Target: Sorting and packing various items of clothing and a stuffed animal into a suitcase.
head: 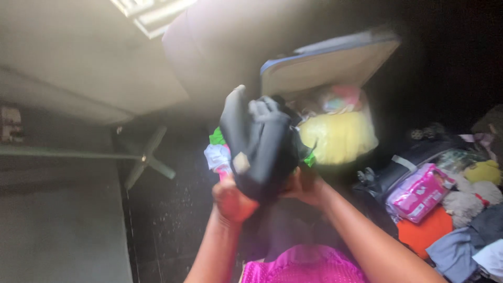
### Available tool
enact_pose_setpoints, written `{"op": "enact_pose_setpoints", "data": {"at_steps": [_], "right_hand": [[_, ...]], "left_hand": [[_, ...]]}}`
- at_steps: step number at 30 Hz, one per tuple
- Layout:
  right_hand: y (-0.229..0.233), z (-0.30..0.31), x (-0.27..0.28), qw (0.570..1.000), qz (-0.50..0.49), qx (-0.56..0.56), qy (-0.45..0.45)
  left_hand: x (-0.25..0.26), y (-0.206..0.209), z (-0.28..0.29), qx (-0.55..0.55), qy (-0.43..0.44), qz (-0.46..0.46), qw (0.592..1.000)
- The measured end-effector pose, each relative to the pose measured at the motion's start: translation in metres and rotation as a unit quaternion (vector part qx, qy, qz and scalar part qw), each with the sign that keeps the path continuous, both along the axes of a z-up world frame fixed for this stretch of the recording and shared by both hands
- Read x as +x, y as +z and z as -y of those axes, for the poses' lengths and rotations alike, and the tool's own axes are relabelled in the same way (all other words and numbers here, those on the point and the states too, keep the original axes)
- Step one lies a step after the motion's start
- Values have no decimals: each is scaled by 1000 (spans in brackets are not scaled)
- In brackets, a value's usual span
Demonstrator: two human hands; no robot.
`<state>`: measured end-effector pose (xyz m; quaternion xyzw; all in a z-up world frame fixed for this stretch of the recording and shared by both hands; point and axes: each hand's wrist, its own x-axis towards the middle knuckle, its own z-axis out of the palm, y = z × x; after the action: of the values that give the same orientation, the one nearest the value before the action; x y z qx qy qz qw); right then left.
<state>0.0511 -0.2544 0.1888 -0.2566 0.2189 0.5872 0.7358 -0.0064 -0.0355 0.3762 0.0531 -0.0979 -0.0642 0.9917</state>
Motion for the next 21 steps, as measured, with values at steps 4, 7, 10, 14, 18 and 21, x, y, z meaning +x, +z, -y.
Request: {"op": "enact_pose_setpoints", "data": {"at_steps": [4,7,10,14,18,21], "right_hand": [[111,-9,17,962,205,94,-154],[172,9,23,790,602,-51,-105],[207,41,17,803,582,-69,-109],[210,89,-13,851,506,-120,-77],[226,123,-57,845,488,-191,-109],[244,142,-85,821,472,-270,-174]], "left_hand": [[-22,-65,58,317,-135,-202,917],[-60,-128,92,433,-230,-258,832],[-51,-66,118,352,-144,-331,863],[-27,28,126,157,-17,-212,964],[-17,-1,125,206,-113,-200,951],[-12,-58,132,206,-156,-246,934]]}}
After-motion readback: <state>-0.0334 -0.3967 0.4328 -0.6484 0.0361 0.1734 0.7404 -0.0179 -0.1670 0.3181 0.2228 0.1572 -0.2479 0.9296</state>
